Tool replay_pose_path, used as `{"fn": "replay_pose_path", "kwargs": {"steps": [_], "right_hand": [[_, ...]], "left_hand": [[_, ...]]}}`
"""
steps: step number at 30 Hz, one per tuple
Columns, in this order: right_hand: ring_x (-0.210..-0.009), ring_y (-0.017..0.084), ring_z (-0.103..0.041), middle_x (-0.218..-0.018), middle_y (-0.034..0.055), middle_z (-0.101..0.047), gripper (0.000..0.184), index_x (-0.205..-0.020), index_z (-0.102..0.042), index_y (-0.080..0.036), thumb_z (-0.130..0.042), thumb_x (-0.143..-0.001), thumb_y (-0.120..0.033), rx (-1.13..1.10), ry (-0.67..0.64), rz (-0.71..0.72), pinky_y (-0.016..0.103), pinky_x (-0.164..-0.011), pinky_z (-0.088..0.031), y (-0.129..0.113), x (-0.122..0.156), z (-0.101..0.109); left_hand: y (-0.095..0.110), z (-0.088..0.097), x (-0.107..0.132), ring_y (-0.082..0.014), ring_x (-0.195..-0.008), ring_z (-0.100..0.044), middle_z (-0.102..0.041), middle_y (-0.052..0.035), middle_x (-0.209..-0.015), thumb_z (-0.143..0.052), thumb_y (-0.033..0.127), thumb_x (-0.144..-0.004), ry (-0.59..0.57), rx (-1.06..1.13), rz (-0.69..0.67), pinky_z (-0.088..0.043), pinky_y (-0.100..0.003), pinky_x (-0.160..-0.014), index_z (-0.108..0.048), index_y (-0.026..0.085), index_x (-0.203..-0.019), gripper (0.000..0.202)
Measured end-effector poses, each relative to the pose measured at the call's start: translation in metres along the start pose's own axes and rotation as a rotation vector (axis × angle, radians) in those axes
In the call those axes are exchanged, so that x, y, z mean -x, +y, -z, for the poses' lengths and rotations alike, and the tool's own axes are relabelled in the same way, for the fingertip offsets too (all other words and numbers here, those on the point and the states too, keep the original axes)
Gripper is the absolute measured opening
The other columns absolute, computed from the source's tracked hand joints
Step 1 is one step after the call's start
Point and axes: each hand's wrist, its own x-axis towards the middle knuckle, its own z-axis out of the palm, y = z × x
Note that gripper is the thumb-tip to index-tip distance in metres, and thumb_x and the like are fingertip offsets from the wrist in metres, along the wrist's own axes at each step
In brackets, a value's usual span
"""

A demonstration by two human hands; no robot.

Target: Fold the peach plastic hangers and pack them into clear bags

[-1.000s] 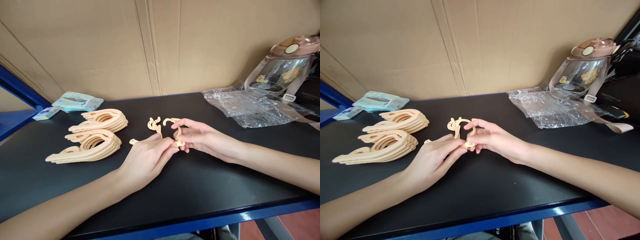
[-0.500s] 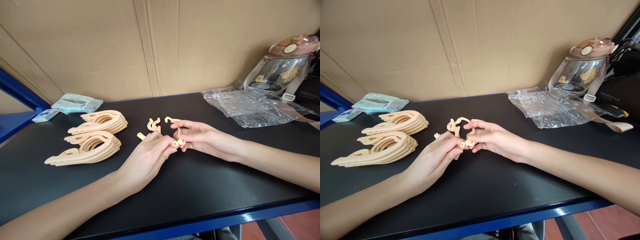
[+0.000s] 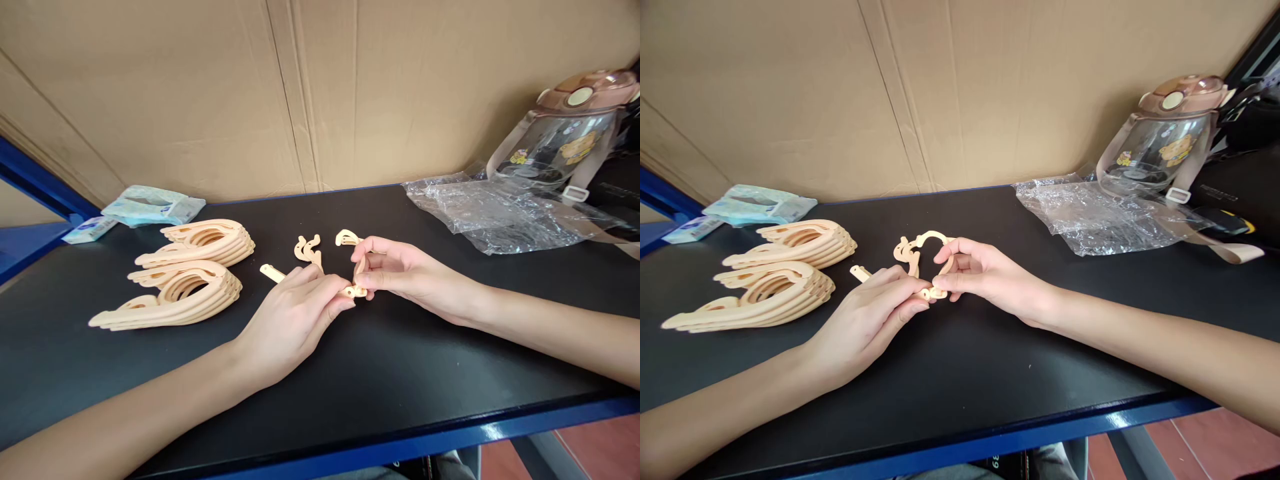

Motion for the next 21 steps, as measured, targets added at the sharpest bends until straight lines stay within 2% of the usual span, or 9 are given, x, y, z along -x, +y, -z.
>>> {"fn": "replay_pose_path", "kwargs": {"steps": [12, 21], "right_hand": [[-0.074, 0.009, -0.055, -0.073, -0.0058, -0.056, 0.016, -0.088, -0.05, -0.02, -0.064, -0.083, -0.016, 0.088, 0.008, 0.064, 0.025, -0.075, -0.045, 0.0012, 0.0005, -0.0044], [-0.077, 0.009, -0.056, -0.08, -0.0042, -0.059, 0.01, -0.091, -0.053, -0.02, -0.062, -0.087, -0.02, 0.219, 0.049, 0.163, 0.026, -0.078, -0.046, 0.0054, 0.0013, -0.0056]], "left_hand": [[0.0016, -0.0026, 0.0008, -0.0158, -0.066, -0.046, -0.059, -0.0014, -0.071, -0.043, 0.02, -0.099, -0.003, -0.135, -0.066, -0.033, -0.028, -0.061, -0.061, 0.012, -0.086, 0.024], [0.0001, -0.0034, 0.0004, -0.014, -0.062, -0.045, -0.057, 0.0015, -0.067, -0.046, 0.021, -0.098, 0.008, -0.09, 0.001, -0.033, -0.027, -0.06, -0.062, 0.012, -0.088, 0.021]]}}
